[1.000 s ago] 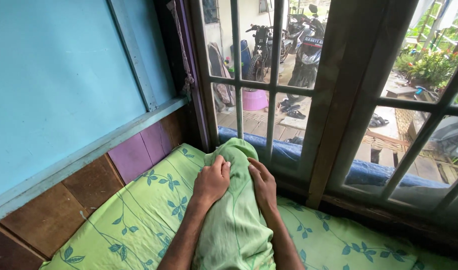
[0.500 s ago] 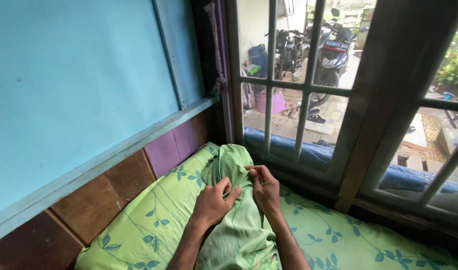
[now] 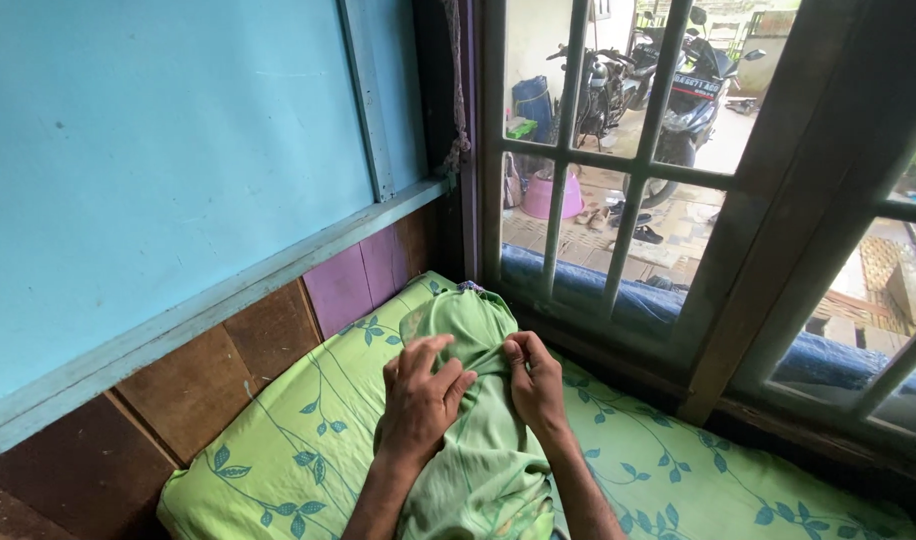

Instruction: The person inserts a rolled blue pillow into a light green pillowcase, pulls the fabric over the pillow, and ties the drawstring at both ends to secure it.

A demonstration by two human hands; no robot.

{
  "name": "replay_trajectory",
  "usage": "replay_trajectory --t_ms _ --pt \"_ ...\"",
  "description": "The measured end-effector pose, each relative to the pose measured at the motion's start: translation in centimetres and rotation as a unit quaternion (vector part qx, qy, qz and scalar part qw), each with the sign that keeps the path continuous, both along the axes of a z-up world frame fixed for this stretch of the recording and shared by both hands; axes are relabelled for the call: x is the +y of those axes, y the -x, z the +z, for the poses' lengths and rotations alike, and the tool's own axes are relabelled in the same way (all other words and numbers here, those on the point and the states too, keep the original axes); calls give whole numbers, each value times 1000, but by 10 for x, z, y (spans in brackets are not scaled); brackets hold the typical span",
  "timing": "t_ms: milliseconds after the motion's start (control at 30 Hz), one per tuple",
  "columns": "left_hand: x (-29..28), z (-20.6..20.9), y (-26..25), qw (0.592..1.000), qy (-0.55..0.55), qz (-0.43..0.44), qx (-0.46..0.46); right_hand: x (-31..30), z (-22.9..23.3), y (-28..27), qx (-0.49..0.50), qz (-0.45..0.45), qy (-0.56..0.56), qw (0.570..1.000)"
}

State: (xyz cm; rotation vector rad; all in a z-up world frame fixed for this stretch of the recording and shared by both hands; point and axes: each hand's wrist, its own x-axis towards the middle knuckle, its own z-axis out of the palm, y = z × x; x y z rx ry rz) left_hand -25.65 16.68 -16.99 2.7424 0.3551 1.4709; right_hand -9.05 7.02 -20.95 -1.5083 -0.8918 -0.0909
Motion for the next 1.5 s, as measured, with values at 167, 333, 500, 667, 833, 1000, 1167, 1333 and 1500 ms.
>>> replay_trajectory --t_ms 167,333,500,667,833,1000,1167,1333,1500 --pt "0 -6 -3 996 50 -71 -36 -12 8 9 -7 30 -14 999" --pt "6 -7 5 929 349 -113 50 -15 5 13 -44 69 -49 995" --pt "3 29 33 853 469 -195 124 -22 7 15 10 141 -44 989" --pt "19 30 49 786 507 -310 171 -17 -12 9 94 195 -58 975" --pt "22 33 54 744 531 -351 202 1 -28 8 82 112 -56 989" --pt "19 29 60 743 546 -343 179 1 -35 6 77 81 -13 994" --pt "19 23 68 744 554 -332 170 -2 -33 1 83 102 26 991" --pt "31 10 67 782 550 -222 189 -3 -34 2 44 61 75 994" --pt "10 39 58 916 349 -48 193 -9 -14 17 -32 41 97 994"
